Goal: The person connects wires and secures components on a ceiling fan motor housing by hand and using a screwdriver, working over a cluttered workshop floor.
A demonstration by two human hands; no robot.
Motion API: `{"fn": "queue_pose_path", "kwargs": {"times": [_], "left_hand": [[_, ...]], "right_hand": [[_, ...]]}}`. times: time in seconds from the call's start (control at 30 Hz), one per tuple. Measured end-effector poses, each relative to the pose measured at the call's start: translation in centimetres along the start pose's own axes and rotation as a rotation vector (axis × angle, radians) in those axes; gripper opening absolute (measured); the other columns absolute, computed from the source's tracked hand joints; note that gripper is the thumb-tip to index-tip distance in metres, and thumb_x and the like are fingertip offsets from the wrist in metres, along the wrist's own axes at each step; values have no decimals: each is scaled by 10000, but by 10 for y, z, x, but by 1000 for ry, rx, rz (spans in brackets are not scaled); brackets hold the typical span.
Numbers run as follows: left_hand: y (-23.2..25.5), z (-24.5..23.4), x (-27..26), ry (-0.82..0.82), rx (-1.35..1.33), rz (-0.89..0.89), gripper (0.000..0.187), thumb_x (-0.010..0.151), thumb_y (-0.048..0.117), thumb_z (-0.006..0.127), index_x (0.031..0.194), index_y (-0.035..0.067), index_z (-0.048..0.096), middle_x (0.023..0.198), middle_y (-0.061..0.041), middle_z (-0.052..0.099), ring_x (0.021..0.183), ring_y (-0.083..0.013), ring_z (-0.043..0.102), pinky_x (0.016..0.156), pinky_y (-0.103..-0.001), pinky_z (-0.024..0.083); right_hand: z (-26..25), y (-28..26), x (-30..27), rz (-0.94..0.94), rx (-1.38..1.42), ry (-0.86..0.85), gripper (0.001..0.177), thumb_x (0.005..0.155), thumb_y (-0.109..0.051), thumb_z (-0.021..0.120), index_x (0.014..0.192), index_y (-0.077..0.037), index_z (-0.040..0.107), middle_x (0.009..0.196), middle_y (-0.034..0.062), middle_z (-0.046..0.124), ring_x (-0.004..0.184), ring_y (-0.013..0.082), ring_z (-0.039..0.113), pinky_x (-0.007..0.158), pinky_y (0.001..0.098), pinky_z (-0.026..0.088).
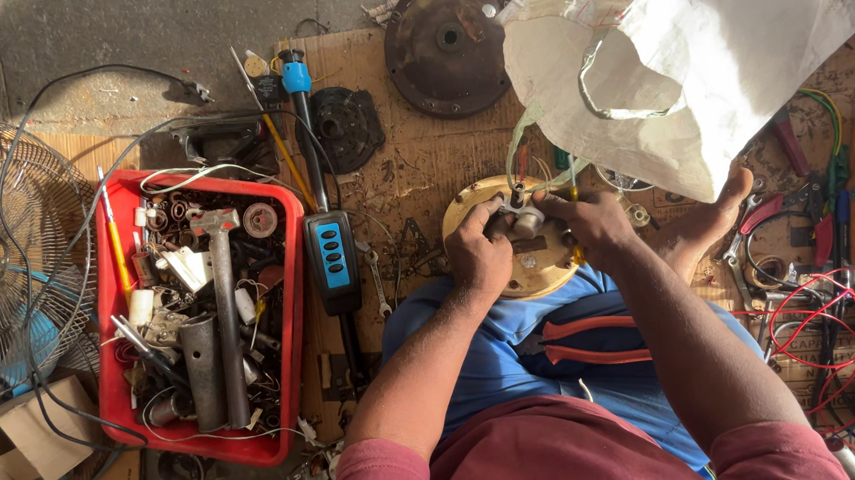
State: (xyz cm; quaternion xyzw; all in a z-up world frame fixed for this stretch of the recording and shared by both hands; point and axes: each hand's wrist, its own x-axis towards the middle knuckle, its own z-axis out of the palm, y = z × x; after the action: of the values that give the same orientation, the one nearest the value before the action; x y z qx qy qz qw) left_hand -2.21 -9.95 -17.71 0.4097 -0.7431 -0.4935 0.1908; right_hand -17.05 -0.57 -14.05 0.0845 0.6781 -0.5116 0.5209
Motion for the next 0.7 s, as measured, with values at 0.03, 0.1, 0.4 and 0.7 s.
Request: {"fn": "queue_pose_path", "kwargs": {"times": [0.03, 0.1, 0.4, 0.7], "left_hand": [[0, 0, -1, 3, 1, 12, 379, 789, -94, 610, 1136, 9, 723, 1124, -183, 762, 1098, -313, 735, 944, -367, 572], [-1, 0, 0, 10, -21, 21, 387, 767, -110, 586, 1112, 5, 721, 1111, -179, 766, 1086, -308, 744, 941, -365, 578], [12, -5, -3, 51, -87, 3, 200, 778, 90, 834, 939, 28, 732, 935, -129, 780, 888, -271, 762, 797, -365, 580], [2, 0, -7, 116, -95, 50, 261, 757, 136, 883, 961, 31, 758, 927, -127, 784, 852, -225, 762, 769, -346, 589]], "right_hand": [[-1, 4, 4, 2, 105, -11, 369, 844, -222, 805, 1081, 47, 718, 963, 118, 756, 800, 201, 740, 692, 339, 635], [0, 11, 15, -23, 137, 62, 380, 819, -211, 820, 1087, 37, 711, 967, 118, 743, 784, 204, 719, 661, 357, 628], [-43, 11, 55, 6, 232, 246, 286, 926, -291, 753, 1092, -88, 638, 862, 25, 588, 629, 134, 507, 544, 300, 432], [-144, -152, 13, -790, 662, -356, 115, 1124, -70, 605, 1230, -108, 580, 1130, 17, 613, 1053, 183, 641, 817, 307, 551]]}}
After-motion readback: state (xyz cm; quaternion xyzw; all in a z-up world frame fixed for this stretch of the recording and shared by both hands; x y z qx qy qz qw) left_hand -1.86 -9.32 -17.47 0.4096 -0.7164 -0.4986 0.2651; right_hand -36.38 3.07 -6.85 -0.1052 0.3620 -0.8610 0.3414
